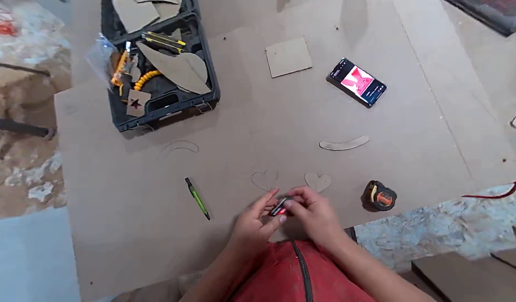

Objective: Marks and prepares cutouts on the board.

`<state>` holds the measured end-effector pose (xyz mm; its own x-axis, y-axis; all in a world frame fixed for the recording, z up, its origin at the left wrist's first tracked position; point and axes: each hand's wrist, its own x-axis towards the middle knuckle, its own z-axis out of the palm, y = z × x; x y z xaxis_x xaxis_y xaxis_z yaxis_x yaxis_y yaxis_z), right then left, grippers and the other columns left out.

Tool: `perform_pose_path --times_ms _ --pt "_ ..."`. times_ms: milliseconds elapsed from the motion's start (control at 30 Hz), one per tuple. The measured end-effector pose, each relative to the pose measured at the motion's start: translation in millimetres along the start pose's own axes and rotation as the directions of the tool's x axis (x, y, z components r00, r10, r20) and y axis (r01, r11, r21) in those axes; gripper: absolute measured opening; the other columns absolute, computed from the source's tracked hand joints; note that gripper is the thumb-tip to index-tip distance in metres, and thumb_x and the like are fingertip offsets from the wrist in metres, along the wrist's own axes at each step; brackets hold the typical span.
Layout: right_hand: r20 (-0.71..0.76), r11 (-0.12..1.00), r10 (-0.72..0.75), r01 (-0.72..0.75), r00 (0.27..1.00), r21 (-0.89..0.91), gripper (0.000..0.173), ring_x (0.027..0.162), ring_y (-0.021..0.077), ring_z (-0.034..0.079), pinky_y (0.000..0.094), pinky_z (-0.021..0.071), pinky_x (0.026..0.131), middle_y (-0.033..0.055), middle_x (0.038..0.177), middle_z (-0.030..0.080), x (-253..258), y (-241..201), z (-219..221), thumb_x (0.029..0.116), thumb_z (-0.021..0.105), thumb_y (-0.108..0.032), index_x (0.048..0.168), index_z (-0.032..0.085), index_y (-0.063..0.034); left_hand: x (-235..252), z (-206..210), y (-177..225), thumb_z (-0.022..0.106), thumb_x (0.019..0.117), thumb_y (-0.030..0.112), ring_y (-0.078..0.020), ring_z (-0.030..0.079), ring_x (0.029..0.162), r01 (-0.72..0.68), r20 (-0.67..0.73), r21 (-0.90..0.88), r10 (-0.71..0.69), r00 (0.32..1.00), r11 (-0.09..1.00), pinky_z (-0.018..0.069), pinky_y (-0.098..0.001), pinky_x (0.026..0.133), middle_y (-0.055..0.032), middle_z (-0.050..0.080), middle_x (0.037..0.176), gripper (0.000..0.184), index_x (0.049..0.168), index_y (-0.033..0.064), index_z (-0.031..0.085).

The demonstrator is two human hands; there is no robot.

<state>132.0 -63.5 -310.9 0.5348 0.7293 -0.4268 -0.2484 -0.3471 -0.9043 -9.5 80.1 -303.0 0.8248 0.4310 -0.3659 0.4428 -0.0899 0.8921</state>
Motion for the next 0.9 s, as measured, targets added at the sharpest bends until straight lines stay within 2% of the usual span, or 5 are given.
perform_pose_path --times_ms 200,333,500,700,900 --pt "-0.169 0.946 -0.186 0.130 0.968 -0.295 0.024 0.085 0.0014 0.071 0.0282 0.0631 0.076 -0.0095 0.098 0.075 6.5 45.6 12.0 0.1022 0.064 -0.037 0.118 0.071 -0.0194 22.3 -22.1 -22.8 0.069 0.0944 0.018 -0.0079 0.069 0.072 0.053 -0.097 0.169 -0.037 0.995 0.984 0.0604 -0.0288 0.064 0.0033 0.076 0.090 0.022 0.115 0.0164 0.075" --pt "-0.278 0.876 -0.383 0.251 0.881 -0.412 0.024 0.081 0.0031 0.069 0.0276 0.0622 0.072 -0.0054 0.096 0.073 6.7 83.5 -5.9 0.1051 0.056 -0.031 0.113 0.072 -0.0150 56.3 -29.1 -26.0 0.059 0.1018 0.029 -0.0028 0.069 0.078 -0.041 -0.029 0.426 0.059 0.998 0.904 0.0607 -0.0292 0.070 0.0071 0.075 0.096 0.026 0.122 0.0199 0.074" --pt "-0.340 0.824 -0.493 0.304 0.801 -0.478 0.023 0.086 0.0041 0.070 0.0255 0.0609 0.074 -0.0031 0.095 0.073 9.1 87.5 3.3 0.1041 0.055 -0.025 0.104 0.075 -0.0129 79.8 -13.9 -21.8 0.061 0.1009 0.028 -0.0061 0.066 0.066 -0.137 0.008 0.544 0.159 0.987 0.828 0.0586 -0.0307 0.059 0.0041 0.072 0.086 0.025 0.123 0.0185 0.068" --pt "-0.341 0.833 -0.491 0.318 0.802 -0.452 0.023 0.084 0.0034 0.069 0.0245 0.0608 0.073 -0.0037 0.095 0.072 7.6 89.1 1.2 0.1041 0.055 -0.025 0.105 0.075 -0.0131 51.1 -2.0 -51.2 0.058 0.0996 0.019 -0.0191 0.071 0.081 -0.399 0.134 0.777 0.490 0.861 0.487 0.0616 -0.0366 0.072 -0.0071 0.073 0.091 0.026 0.113 0.0028 0.073" --pt "-0.347 0.837 -0.487 0.316 0.802 -0.446 0.023 0.082 0.0039 0.069 0.0250 0.0605 0.070 -0.0033 0.093 0.072 8.0 88.7 2.2 0.1040 0.055 -0.025 0.104 0.075 -0.0130 83.1 10.9 -33.9 0.058 0.1008 0.015 -0.0244 0.070 0.083 -0.353 0.092 0.834 0.523 0.847 0.425 0.0600 -0.0397 0.074 -0.0108 0.073 0.096 0.024 0.114 0.0007 0.072"
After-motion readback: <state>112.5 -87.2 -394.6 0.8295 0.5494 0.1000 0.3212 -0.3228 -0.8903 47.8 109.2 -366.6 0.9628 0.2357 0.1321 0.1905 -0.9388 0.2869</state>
